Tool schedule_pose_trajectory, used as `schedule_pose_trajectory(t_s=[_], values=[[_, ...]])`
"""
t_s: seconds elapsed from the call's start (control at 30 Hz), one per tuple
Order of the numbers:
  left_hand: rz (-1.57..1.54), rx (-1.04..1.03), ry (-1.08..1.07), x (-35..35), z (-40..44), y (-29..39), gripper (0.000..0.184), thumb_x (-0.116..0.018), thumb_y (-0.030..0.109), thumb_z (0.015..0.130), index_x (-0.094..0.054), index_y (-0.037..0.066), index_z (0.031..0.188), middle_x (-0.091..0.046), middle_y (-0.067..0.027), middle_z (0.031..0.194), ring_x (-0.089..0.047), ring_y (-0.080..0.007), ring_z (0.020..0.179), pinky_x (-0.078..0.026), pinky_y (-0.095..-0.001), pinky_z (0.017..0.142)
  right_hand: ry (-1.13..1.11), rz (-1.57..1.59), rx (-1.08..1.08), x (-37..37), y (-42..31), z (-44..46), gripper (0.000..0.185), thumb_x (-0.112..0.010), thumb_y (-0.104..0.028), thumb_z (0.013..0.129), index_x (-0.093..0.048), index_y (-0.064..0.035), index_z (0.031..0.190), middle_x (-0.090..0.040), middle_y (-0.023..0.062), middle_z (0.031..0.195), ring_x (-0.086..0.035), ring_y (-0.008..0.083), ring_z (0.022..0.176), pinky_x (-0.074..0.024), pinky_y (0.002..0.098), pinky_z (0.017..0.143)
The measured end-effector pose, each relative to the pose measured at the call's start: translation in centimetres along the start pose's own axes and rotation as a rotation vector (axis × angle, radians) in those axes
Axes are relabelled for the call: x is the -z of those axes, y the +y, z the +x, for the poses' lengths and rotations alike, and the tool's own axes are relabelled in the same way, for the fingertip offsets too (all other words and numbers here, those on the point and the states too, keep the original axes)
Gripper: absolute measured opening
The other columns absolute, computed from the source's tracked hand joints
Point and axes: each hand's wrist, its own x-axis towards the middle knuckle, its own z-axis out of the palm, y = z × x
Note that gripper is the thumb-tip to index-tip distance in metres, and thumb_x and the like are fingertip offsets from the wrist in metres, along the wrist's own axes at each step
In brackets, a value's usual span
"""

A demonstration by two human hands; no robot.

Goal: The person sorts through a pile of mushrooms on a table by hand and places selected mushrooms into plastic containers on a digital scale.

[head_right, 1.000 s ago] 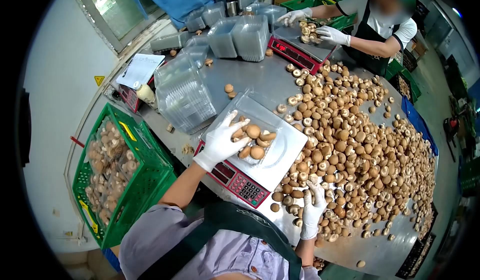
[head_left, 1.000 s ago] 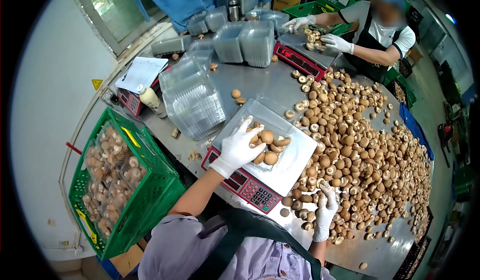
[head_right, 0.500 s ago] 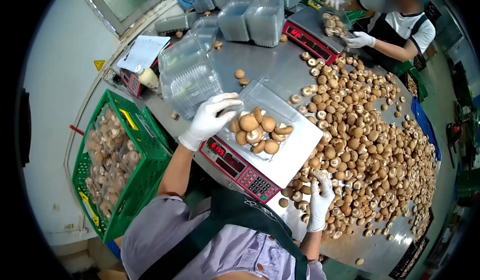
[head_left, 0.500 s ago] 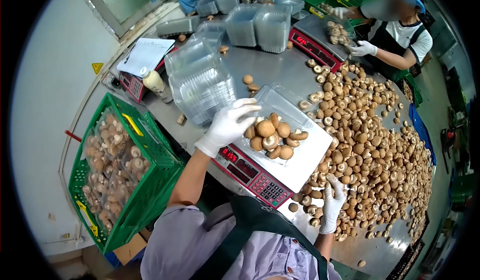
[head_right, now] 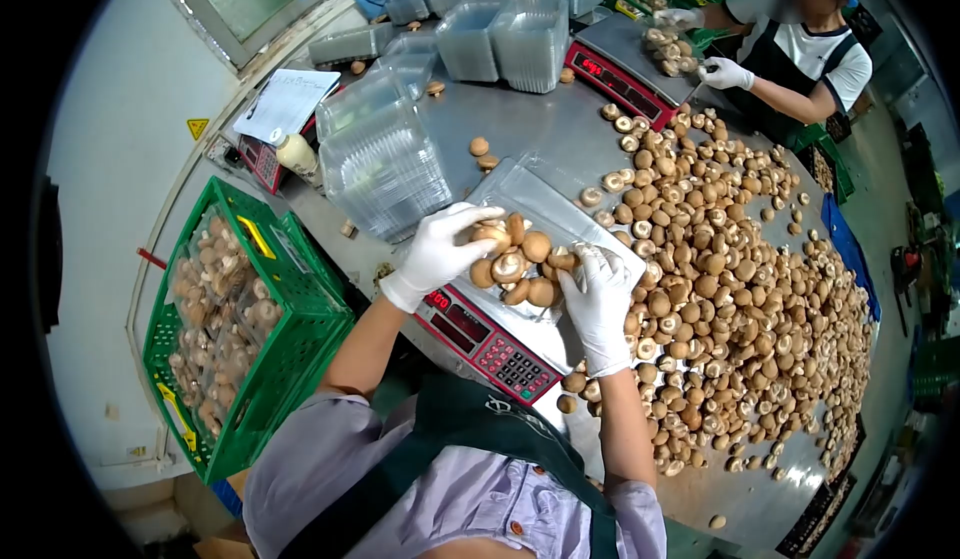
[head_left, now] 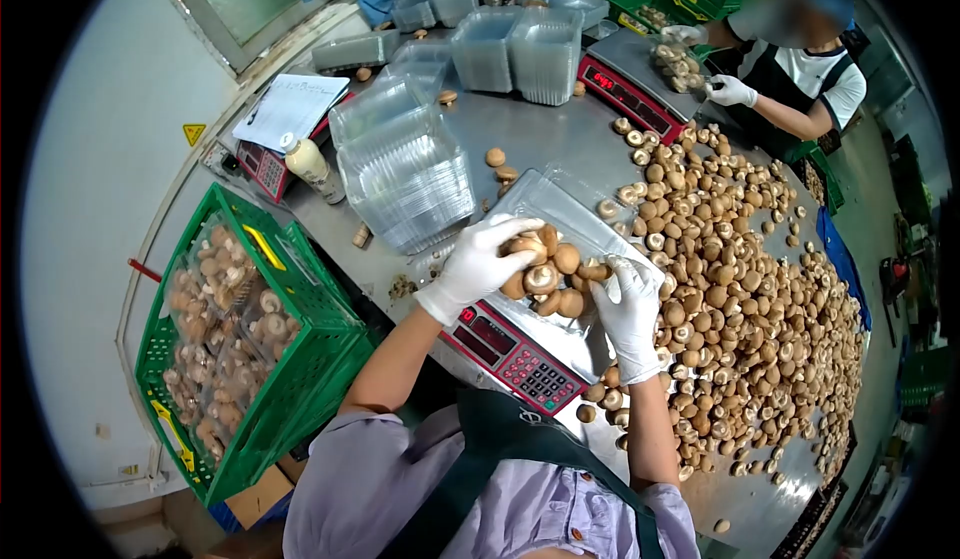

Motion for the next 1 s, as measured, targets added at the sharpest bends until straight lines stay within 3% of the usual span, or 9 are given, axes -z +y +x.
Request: schedule_pose_trajectory(t_s=[0.13, 0.23, 0.3, 0.33, 0.37, 0.43, 0.7, 0.83, 1.0], values=[[-0.543, 0.364, 0.06, 1.7, -0.3, 0.4, 0.036, -0.067, -0.005, 0.079, -0.06, -0.006, 0.115, -0.064, -0.0104, 0.104, -0.061, -0.0159, 0.096, -0.049, -0.028, 0.089, -0.009, 0.469, -0.264, 1.6, -0.2, 0.4, 0.032, -0.077, -0.018, 0.074, -0.067, -0.0054, 0.103, -0.064, 0.0129, 0.09, -0.063, 0.0259, 0.085, -0.0494, 0.0329, 0.08], [-0.689, 0.367, 0.149, 2.0, -0.2, 1.2, 0.033, -0.066, -0.002, 0.082, -0.061, -0.003, 0.114, -0.064, -0.0064, 0.102, -0.06, -0.0116, 0.095, -0.049, -0.0245, 0.085, -0.135, 0.737, -0.427, 2.4, -0.1, 0.2, 0.03, -0.075, -0.019, 0.078, -0.067, -0.0053, 0.104, -0.066, 0.0142, 0.094, -0.063, 0.0219, 0.086, -0.0489, 0.0291, 0.08], [-0.439, 0.28, 0.074, 1.0, -0.4, 0.9, 0.028, -0.067, 0.002, 0.083, -0.063, -0.001, 0.111, -0.066, -0.0073, 0.102, -0.062, -0.0127, 0.093, -0.05, -0.0259, 0.084, -0.236, 0.44, -0.277, 2.8, -1.2, 0.3, 0.029, -0.072, -0.021, 0.08, -0.068, -0.0063, 0.105, -0.065, 0.0149, 0.099, -0.062, 0.0257, 0.092, -0.0478, 0.0315, 0.085], [-0.066, 0.101, -0.031, 0.2, -1.1, -0.7, 0.024, -0.064, 0.009, 0.082, -0.066, 0.005, 0.105, -0.065, -0.0063, 0.1, -0.061, -0.0174, 0.093, -0.047, -0.0322, 0.084, -0.114, 0.114, -0.006, 1.9, -0.9, 0.2, 0.029, -0.07, -0.022, 0.081, -0.067, -0.0068, 0.106, -0.064, 0.0155, 0.106, -0.06, 0.0289, 0.101, -0.0451, 0.0352, 0.091], [0.305, -0.087, -0.131, -0.7, -1.9, -2.2, 0.02, -0.062, 0.016, 0.082, -0.069, 0.01, 0.1, -0.065, -0.0053, 0.098, -0.061, -0.0222, 0.092, -0.045, -0.0384, 0.084, -0.126, 0.234, -0.138, 1.6, -1.0, -0.3, 0.03, -0.07, -0.018, 0.081, -0.067, -0.0063, 0.108, -0.063, 0.0155, 0.113, -0.056, 0.0305, 0.11, -0.0413, 0.0379, 0.097], [0.567, -0.133, -0.13, -1.4, -2.6, -0.8, 0.02, -0.061, 0.018, 0.08, -0.069, 0.014, 0.098, -0.063, -0.0019, 0.099, -0.057, -0.0211, 0.096, -0.04, -0.039, 0.086, -0.101, 0.468, -0.311, 1.5, -0.5, -1.0, 0.03, -0.07, -0.015, 0.08, -0.066, -0.0053, 0.108, -0.062, 0.0145, 0.116, -0.055, 0.0294, 0.114, -0.0407, 0.0374, 0.099], [0.399, -0.135, -0.023, -0.7, 0.7, 0.5, 0.034, -0.068, 0.011, 0.076, -0.065, 0.006, 0.11, -0.056, -0.0129, 0.127, -0.056, -0.0302, 0.11, -0.043, -0.0386, 0.095, 0.042, 0.484, -0.449, 2.8, 2.5, -5.3, 0.021, -0.065, -0.01, 0.084, -0.068, -0.0067, 0.105, -0.065, 0.0107, 0.112, -0.059, 0.0235, 0.107, -0.0438, 0.0334, 0.095], [0.456, -0.267, -0.381, -3.8, 0.3, -0.8, 0.05, -0.074, 0.03, 0.07, -0.063, 0.007, 0.113, -0.045, -0.0173, 0.136, -0.044, -0.0361, 0.123, -0.037, -0.0453, 0.101, 0.007, 0.441, -0.674, 5.2, 3.0, -9.0, 0.026, -0.063, -0.012, 0.085, -0.066, -0.0055, 0.111, -0.066, 0.011, 0.103, -0.061, 0.0213, 0.1, -0.0463, 0.0311, 0.089], [0.572, -0.175, -0.37, -5.1, -2.7, 0.2, 0.057, -0.074, 0.038, 0.068, -0.063, 0.009, 0.116, -0.042, -0.0193, 0.136, -0.039, -0.0393, 0.126, -0.033, -0.0499, 0.102, 0.107, 0.495, -0.901, 5.3, 7.8, -14.8, 0.026, -0.064, -0.015, 0.085, -0.066, -0.0067, 0.109, -0.067, 0.013, 0.099, -0.063, 0.0198, 0.093, -0.0489, 0.0292, 0.083]])
